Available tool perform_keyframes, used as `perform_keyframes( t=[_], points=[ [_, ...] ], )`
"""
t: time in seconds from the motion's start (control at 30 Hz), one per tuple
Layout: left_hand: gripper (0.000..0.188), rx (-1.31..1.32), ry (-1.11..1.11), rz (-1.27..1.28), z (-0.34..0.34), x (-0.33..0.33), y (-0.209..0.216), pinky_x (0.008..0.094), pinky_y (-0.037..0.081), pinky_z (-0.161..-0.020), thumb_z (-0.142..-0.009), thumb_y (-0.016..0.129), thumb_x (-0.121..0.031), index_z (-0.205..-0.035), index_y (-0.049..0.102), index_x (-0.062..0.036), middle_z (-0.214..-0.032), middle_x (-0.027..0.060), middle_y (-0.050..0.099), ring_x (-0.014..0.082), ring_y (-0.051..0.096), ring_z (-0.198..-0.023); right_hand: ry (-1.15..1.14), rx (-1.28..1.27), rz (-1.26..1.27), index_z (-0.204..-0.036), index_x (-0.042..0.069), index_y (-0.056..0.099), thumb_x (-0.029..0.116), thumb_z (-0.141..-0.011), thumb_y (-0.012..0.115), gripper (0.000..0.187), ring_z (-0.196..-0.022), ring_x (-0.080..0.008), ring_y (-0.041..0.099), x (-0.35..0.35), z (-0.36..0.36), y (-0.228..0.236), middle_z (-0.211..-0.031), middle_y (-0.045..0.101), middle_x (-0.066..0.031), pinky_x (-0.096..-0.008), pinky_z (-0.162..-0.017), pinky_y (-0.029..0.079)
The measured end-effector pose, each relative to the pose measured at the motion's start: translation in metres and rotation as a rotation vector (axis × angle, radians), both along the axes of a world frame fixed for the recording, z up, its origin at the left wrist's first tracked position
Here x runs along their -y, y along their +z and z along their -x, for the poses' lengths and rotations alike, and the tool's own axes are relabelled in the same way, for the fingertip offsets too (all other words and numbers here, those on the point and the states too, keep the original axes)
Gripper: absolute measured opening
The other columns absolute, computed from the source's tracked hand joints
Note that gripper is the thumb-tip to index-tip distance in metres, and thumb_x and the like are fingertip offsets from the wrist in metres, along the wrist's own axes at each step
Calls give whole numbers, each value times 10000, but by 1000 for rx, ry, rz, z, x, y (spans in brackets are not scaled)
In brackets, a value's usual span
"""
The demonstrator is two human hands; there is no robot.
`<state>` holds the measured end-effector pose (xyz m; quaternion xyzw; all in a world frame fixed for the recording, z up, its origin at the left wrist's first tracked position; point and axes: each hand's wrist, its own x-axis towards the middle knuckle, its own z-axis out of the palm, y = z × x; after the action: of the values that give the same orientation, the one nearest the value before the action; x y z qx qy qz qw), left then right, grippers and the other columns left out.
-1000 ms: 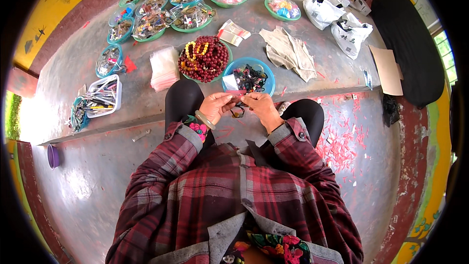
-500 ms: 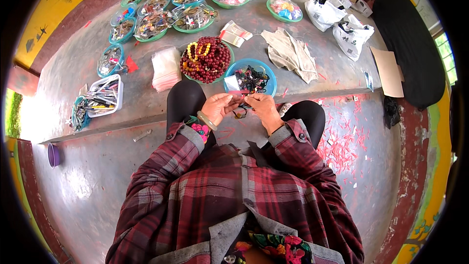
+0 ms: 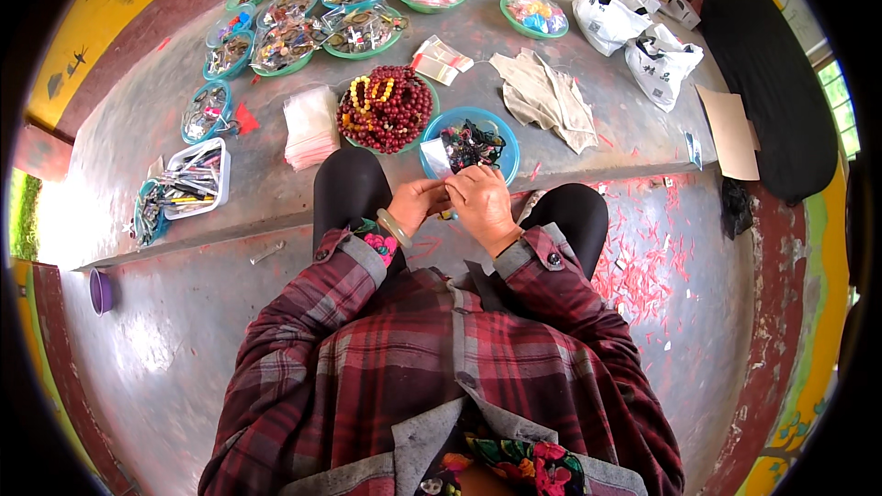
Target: The person sits on the floor and sorts small beads from a blue bowl into clear plastic bags. They handle the beads and bags by hand, placing the beads into the bags and arranging them on the floor.
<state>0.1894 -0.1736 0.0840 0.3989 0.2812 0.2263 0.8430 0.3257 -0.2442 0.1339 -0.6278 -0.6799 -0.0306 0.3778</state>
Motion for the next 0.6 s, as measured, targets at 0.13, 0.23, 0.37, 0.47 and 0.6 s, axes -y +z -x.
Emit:
perform_keyframes(
  t=[0.13,0.23,0.37,0.47,0.6],
  points=[
    [251,-33,-48,-95,1,0,-6,275,475,-793,-885,449,-78,-1079,535,56,-987,93,599,163,597,-871,-21,52,37,-737,74,605,119,-731,555,67,-738,-269,531,1,1,-1,-735,560,-59,-390,-668,396],
    [252,-60,-59,-169,1,-1,-13,269,478,-782,-882,458,-74,-1081,537,58,-976,87,601,155,597,-860,-30,78,57,-722,74,598,123,-727,551,69,-740,-267,530,2,1,-1,-730,554,-58,-390,-677,399],
    [238,-125,-55,-295,0,1,-13,258,487,-751,-878,463,-65,-1058,551,64,-935,80,611,141,599,-830,-27,109,60,-696,75,584,130,-708,559,62,-740,-262,532,3,0,-4,-723,545,-54,-392,-688,402],
    [221,-166,-40,-409,0,5,-6,242,484,-709,-872,468,-60,-1024,569,64,-873,71,623,124,596,-777,-15,180,83,-672,81,566,133,-688,562,55,-737,-256,532,4,0,-3,-713,534,-51,-396,-693,403],
    [202,-247,-64,-594,1,6,1,231,467,-649,-853,482,-58,-987,588,51,-782,71,631,109,581,-702,-6,204,101,-657,85,552,139,-674,564,58,-734,-252,532,4,1,-3,-710,528,-53,-398,-693,403]
  ],
)
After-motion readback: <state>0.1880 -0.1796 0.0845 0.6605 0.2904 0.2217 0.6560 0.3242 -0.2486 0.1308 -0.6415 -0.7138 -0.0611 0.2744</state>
